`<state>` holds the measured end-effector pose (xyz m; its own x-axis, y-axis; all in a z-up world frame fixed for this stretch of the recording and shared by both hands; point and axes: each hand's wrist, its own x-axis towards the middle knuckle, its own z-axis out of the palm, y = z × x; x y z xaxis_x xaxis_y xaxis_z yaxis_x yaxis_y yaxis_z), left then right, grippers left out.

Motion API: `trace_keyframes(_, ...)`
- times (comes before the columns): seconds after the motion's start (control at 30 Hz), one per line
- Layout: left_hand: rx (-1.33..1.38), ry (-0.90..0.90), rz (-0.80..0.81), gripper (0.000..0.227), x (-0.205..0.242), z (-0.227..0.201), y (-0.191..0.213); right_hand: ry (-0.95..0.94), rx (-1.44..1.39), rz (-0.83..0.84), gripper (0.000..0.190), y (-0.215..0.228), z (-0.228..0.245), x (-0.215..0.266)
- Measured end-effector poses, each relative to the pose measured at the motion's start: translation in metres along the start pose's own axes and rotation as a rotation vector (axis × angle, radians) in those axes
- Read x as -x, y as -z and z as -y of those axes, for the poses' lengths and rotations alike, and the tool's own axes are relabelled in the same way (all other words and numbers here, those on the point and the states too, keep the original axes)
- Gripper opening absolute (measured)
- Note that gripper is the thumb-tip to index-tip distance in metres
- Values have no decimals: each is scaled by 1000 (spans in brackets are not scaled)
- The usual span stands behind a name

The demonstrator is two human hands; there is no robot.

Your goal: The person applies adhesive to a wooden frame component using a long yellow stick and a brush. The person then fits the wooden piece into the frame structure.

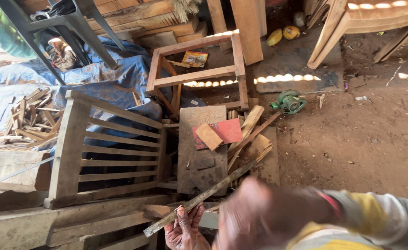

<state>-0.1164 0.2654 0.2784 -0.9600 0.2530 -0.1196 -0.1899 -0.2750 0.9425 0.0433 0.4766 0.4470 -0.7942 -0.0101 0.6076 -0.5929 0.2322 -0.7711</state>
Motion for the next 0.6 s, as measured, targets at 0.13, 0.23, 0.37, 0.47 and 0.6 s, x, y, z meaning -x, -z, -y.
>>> trace_keyframes(0.13, -90, 70, -69, 18, -11, 15, 14, 56, 74, 25, 24, 10, 15, -5)
trace_keyframes(0.23, -47, 110, -77, 16, -20, 29, 26, 63, 125, 43, 25, 15, 5, -13)
trace_keyframes(0.37, 75, 143, 77, 19, -27, 32, 41, 106, 134, 97, 27, 11, -1, -37)
trace_keyframes(0.47, 87, -44, -100, 18, -6, 26, 26, 129, 117, 130, 28, -2, -7, -51)
trace_keyframes(0.6, 31, 35, -145, 15, -4, 10, 18, 158, 120, 154, 31, -15, -15, -60)
